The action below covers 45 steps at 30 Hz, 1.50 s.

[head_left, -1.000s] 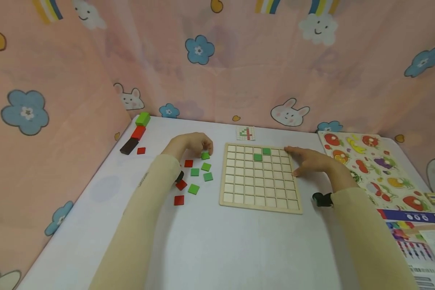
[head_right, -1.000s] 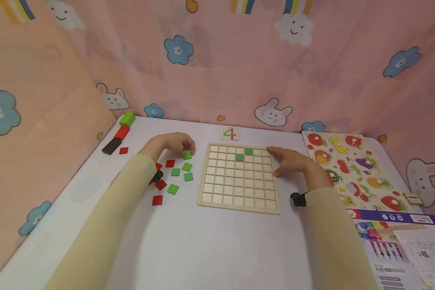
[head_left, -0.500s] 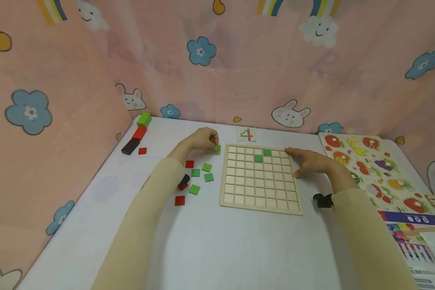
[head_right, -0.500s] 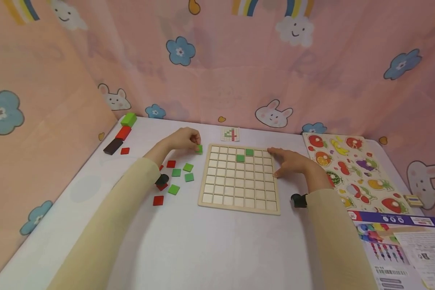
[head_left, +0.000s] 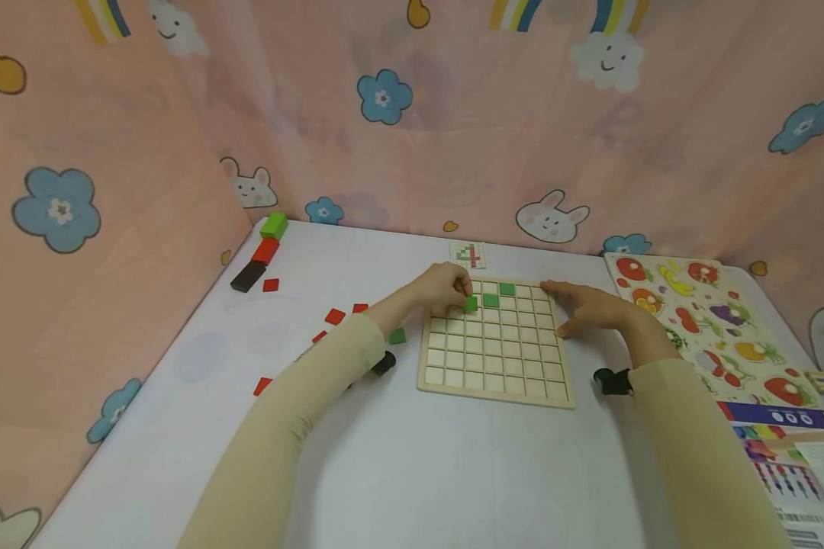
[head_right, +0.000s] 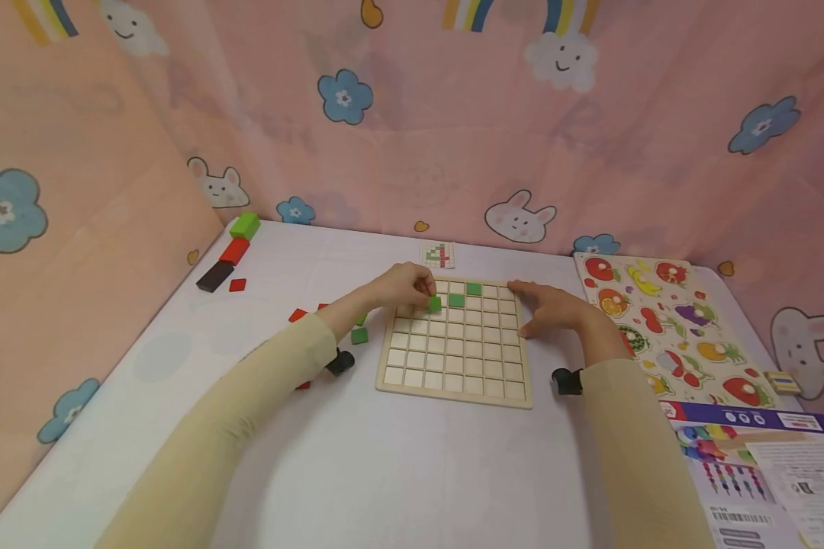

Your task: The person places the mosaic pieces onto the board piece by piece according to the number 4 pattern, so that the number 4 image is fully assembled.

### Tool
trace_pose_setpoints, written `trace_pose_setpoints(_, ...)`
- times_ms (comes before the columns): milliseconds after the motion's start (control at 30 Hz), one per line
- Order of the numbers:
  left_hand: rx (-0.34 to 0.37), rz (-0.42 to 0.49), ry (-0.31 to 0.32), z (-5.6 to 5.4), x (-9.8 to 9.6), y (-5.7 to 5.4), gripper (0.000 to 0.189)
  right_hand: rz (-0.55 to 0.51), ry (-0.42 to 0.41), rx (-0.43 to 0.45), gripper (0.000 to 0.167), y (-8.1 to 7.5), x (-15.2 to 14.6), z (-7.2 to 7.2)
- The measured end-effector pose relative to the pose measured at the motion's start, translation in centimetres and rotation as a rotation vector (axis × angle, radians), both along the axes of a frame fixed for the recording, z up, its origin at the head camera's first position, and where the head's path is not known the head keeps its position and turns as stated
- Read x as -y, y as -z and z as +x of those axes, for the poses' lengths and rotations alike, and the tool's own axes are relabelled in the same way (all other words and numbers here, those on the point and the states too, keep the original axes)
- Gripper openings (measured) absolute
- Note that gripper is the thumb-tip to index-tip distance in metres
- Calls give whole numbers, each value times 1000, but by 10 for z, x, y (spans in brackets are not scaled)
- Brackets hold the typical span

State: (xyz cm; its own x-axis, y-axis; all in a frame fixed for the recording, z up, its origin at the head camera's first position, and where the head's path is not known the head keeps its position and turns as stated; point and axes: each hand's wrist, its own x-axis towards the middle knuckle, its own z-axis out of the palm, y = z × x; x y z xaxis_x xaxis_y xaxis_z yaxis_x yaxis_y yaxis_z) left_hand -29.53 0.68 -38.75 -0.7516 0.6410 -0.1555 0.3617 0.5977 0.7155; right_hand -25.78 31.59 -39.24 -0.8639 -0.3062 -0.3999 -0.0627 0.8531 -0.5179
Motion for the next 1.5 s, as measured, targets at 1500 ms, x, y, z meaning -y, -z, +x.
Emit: trace_pose_setpoints(1500,93,-353,176,-14,100,-18,46,-20,-7,7,100,-5,2,4)
